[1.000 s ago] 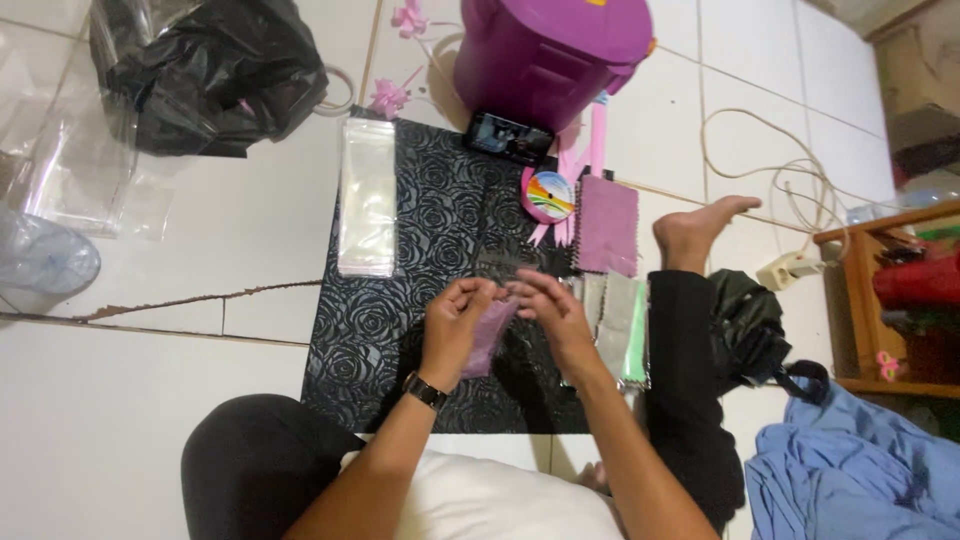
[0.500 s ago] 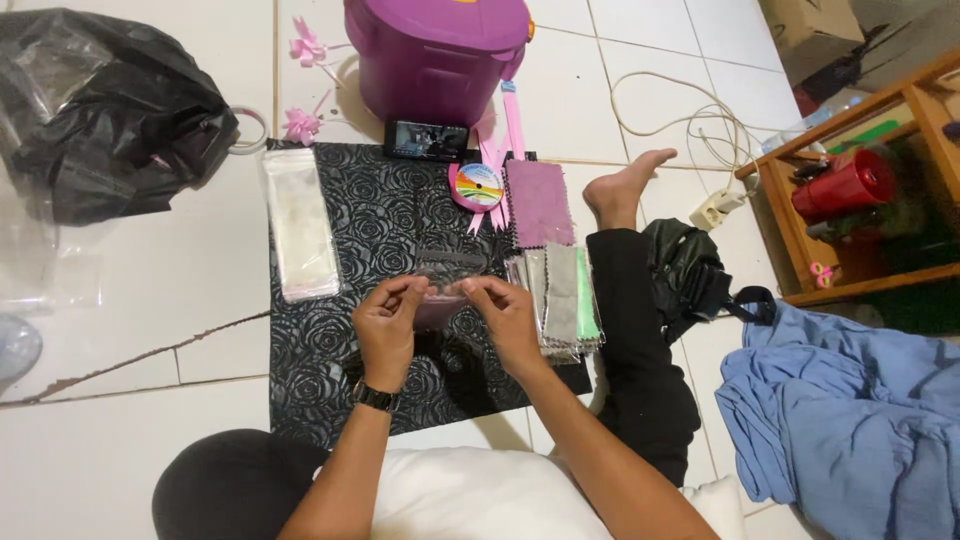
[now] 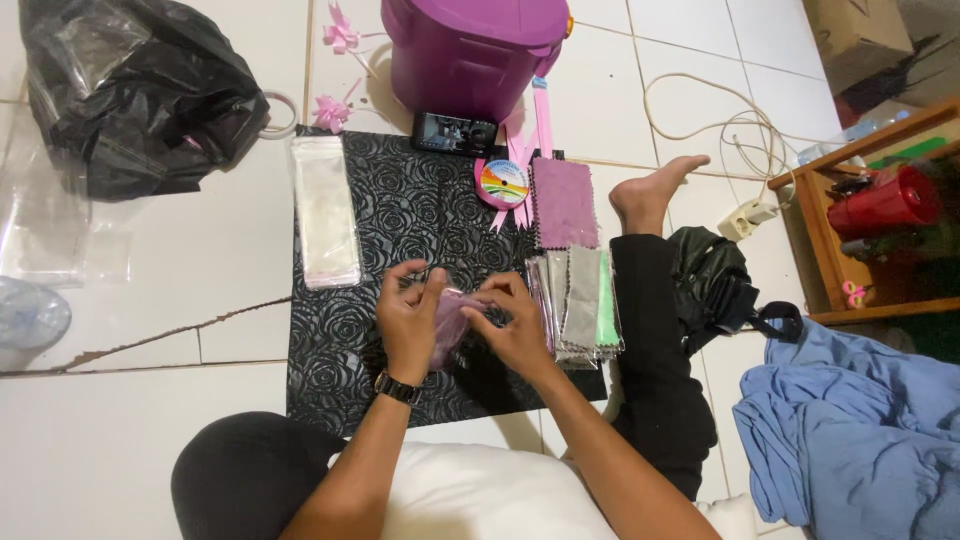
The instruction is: Packaging small strips of material into clear plastic sleeves.
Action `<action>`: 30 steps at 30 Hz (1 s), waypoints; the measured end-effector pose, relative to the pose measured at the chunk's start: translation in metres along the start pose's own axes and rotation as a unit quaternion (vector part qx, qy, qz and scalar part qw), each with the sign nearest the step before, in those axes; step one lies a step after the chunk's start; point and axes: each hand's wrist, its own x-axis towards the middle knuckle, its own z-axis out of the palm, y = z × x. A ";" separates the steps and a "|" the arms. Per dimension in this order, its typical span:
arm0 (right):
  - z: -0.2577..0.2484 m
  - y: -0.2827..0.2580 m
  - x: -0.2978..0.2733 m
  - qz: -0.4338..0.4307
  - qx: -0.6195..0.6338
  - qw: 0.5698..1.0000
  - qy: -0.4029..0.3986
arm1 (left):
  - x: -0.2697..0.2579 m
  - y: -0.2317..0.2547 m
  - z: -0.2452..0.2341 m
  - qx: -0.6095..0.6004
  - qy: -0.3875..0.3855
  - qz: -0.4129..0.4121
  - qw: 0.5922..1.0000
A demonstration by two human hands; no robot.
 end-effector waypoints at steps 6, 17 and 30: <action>0.000 0.008 -0.006 0.254 0.232 0.937 0.057 | 0.005 -0.011 0.003 0.091 -0.141 0.054 0.984; -0.045 0.104 0.009 0.342 0.230 0.877 0.247 | 0.019 -0.063 -0.009 0.034 -0.102 -0.099 0.989; -0.115 0.095 -0.008 0.416 -0.261 0.868 0.065 | 0.016 -0.091 -0.017 0.148 -0.177 -0.146 0.962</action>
